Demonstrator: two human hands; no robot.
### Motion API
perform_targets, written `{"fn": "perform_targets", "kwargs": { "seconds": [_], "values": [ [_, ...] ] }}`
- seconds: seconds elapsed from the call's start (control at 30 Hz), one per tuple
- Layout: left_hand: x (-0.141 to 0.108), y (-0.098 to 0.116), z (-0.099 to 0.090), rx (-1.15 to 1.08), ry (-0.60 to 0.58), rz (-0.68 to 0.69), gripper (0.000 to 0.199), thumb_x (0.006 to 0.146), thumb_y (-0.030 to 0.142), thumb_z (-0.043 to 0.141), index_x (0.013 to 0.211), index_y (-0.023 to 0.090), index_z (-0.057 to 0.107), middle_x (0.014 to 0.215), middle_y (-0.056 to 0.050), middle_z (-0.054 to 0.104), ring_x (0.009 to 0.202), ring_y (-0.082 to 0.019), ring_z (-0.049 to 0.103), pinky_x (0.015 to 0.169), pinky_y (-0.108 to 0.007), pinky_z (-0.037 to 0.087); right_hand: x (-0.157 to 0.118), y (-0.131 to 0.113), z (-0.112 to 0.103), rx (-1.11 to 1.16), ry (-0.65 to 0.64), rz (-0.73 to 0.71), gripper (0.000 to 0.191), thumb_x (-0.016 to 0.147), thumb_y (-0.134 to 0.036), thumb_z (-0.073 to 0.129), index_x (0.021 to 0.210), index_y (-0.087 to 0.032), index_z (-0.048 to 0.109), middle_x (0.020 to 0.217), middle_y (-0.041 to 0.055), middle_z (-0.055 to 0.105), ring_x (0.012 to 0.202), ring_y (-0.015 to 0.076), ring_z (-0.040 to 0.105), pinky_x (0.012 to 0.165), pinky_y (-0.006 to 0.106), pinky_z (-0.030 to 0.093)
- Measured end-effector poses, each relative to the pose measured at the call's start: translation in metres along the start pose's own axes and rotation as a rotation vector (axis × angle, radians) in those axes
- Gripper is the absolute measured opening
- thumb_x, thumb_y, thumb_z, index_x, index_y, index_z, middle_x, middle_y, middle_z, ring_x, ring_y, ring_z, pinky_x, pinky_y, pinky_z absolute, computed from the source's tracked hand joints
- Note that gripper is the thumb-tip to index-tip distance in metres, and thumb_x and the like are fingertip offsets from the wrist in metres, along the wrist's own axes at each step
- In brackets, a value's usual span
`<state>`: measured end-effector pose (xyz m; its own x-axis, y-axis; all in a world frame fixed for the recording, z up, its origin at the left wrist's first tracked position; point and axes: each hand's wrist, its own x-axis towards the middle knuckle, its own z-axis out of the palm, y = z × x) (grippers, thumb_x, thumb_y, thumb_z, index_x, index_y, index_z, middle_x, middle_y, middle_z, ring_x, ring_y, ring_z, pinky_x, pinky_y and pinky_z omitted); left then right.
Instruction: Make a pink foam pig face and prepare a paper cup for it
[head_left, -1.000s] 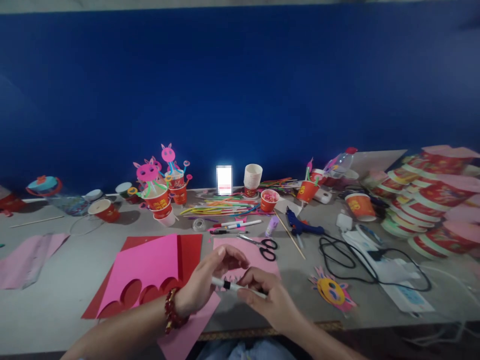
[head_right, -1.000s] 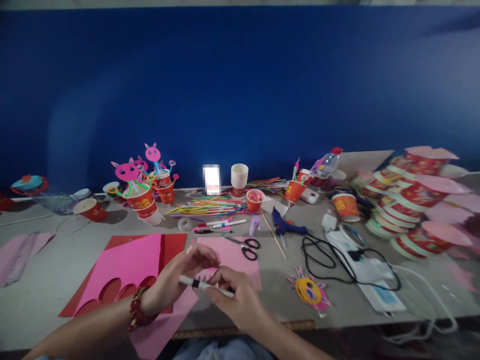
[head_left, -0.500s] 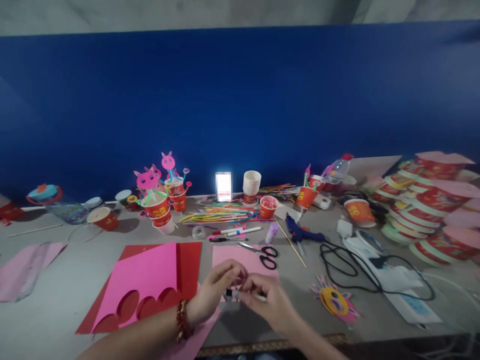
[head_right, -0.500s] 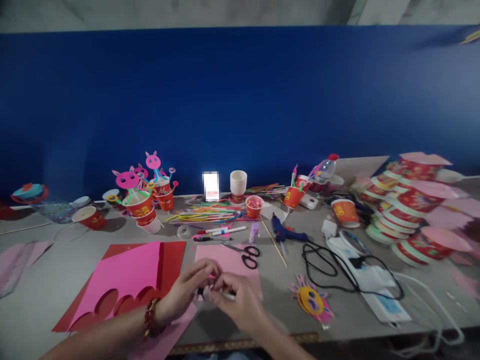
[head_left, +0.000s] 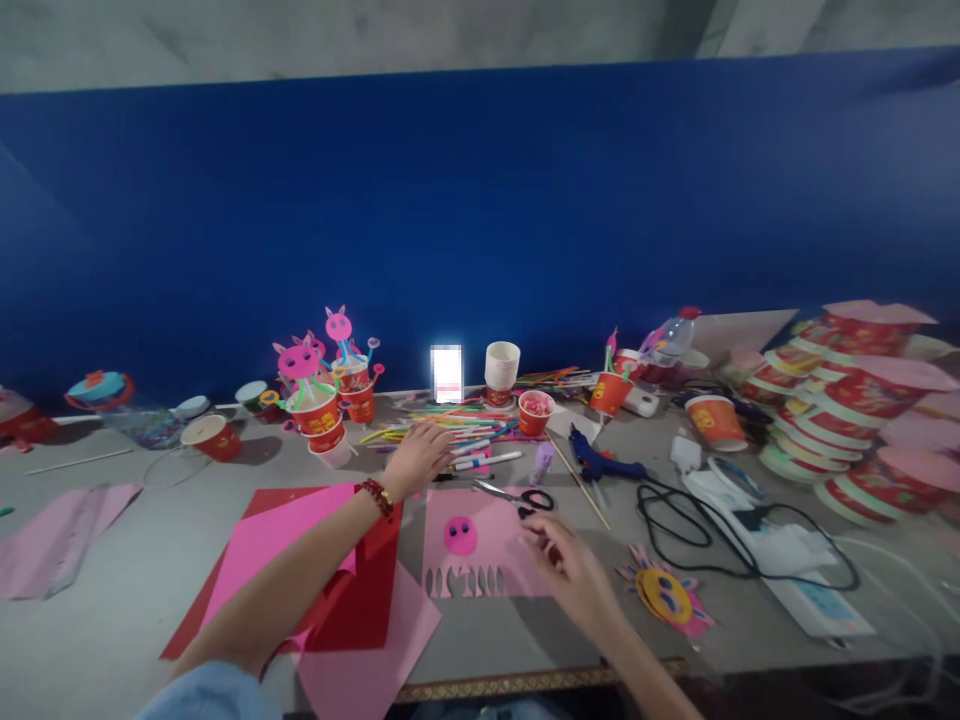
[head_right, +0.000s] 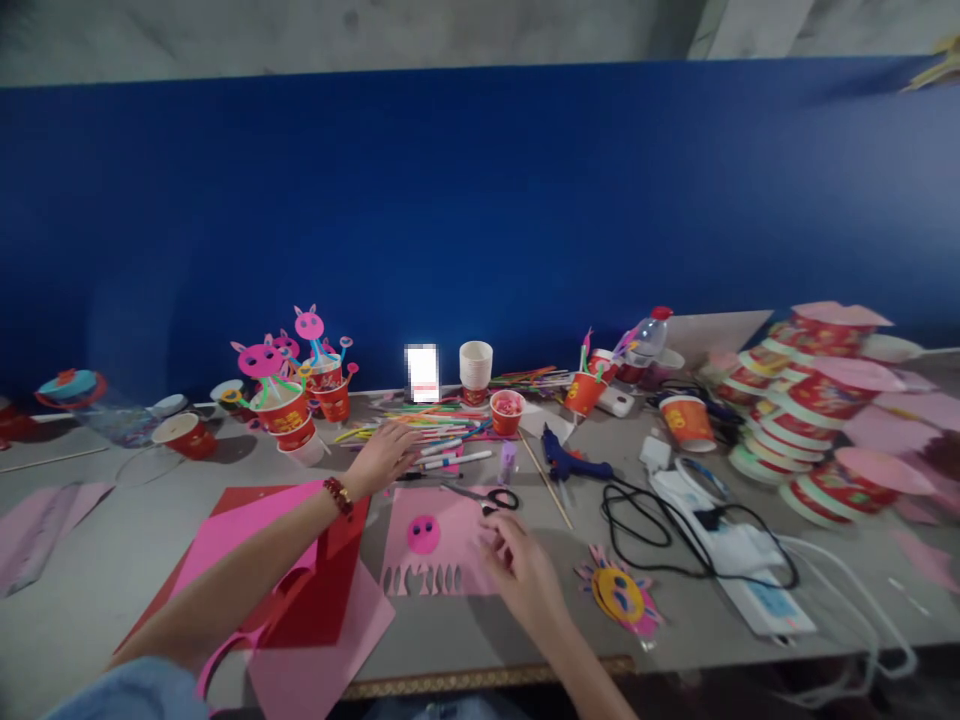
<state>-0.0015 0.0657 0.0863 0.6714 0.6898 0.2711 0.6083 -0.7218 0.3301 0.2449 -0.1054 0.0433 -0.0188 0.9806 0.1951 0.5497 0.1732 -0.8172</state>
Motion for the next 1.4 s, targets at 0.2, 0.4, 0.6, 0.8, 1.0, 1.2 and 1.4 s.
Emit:
{"fn": "perform_targets", "kwargs": {
  "seconds": [0.2, 0.4, 0.6, 0.8, 1.0, 1.2, 1.4],
  "values": [
    [-0.048, 0.022, 0.016, 0.011, -0.127, 0.103, 0.043, 0.087, 0.05, 0.061, 0.112, 0.016, 0.061, 0.111, -0.012, 0.061, 0.107, -0.027, 0.053, 0.098, -0.044, 0.04, -0.022, 0.0, 0.011, -0.184, -0.07, -0.132, 0.015, 0.093, -0.02, 0.049, 0.093, -0.021, 0.064, 0.097, 0.0083, 0.066, 0.089, 0.0233, 0.063, 0.078, 0.033, 0.05],
    [-0.077, 0.039, 0.036, 0.121, -0.217, -0.014, 0.061, 0.076, 0.06, 0.067, 0.118, 0.017, 0.058, 0.122, -0.013, 0.055, 0.113, -0.032, 0.048, 0.099, -0.047, 0.039, -0.022, 0.006, 0.024, -0.235, -0.144, -0.178, 0.015, 0.089, -0.013, 0.051, 0.095, -0.021, 0.062, 0.099, 0.0077, 0.065, 0.094, 0.0241, 0.06, 0.081, 0.035, 0.049],
    [-0.072, 0.049, 0.041, 0.18, -0.227, -0.063, 0.047, 0.077, 0.048, 0.069, 0.11, 0.017, 0.057, 0.118, -0.011, 0.057, 0.11, -0.03, 0.05, 0.099, -0.044, 0.039, -0.025, 0.009, 0.03, -0.242, -0.115, -0.157, 0.015, 0.091, -0.015, 0.051, 0.097, -0.022, 0.063, 0.103, 0.008, 0.064, 0.097, 0.0246, 0.06, 0.083, 0.036, 0.049],
    [-0.066, 0.052, 0.043, 0.24, -0.237, -0.053, 0.043, 0.075, 0.043, 0.07, 0.106, 0.016, 0.058, 0.112, -0.011, 0.06, 0.106, -0.029, 0.053, 0.096, -0.042, 0.04, -0.026, 0.012, 0.032, -0.228, -0.097, -0.162, 0.016, 0.091, -0.016, 0.051, 0.099, -0.021, 0.063, 0.104, 0.0089, 0.064, 0.096, 0.0241, 0.062, 0.083, 0.036, 0.05],
    [-0.066, 0.055, 0.041, 0.286, -0.239, -0.009, 0.043, 0.075, 0.043, 0.07, 0.106, 0.015, 0.06, 0.107, -0.011, 0.064, 0.101, -0.03, 0.056, 0.093, -0.042, 0.041, -0.027, 0.014, 0.032, -0.221, -0.091, -0.16, 0.016, 0.09, -0.016, 0.051, 0.099, -0.022, 0.064, 0.104, 0.0089, 0.064, 0.097, 0.0241, 0.062, 0.083, 0.035, 0.05],
    [-0.061, 0.036, 0.035, 0.41, -0.127, -0.005, 0.041, 0.079, 0.04, 0.068, 0.11, 0.014, 0.061, 0.108, -0.011, 0.065, 0.101, -0.029, 0.057, 0.103, -0.045, 0.035, -0.025, 0.011, 0.031, -0.206, -0.089, -0.151, 0.014, 0.091, -0.017, 0.052, 0.097, -0.022, 0.064, 0.102, 0.0077, 0.065, 0.095, 0.0232, 0.062, 0.082, 0.035, 0.05],
    [-0.051, 0.003, 0.029, 0.471, -0.022, -0.056, 0.038, 0.085, 0.032, 0.062, 0.119, 0.013, 0.06, 0.118, -0.016, 0.063, 0.11, -0.033, 0.054, 0.104, -0.051, 0.033, -0.026, 0.011, 0.03, -0.193, -0.074, -0.15, 0.018, 0.087, -0.011, 0.051, 0.096, -0.022, 0.063, 0.102, 0.0071, 0.065, 0.094, 0.0229, 0.062, 0.081, 0.035, 0.049]
  ]
}}
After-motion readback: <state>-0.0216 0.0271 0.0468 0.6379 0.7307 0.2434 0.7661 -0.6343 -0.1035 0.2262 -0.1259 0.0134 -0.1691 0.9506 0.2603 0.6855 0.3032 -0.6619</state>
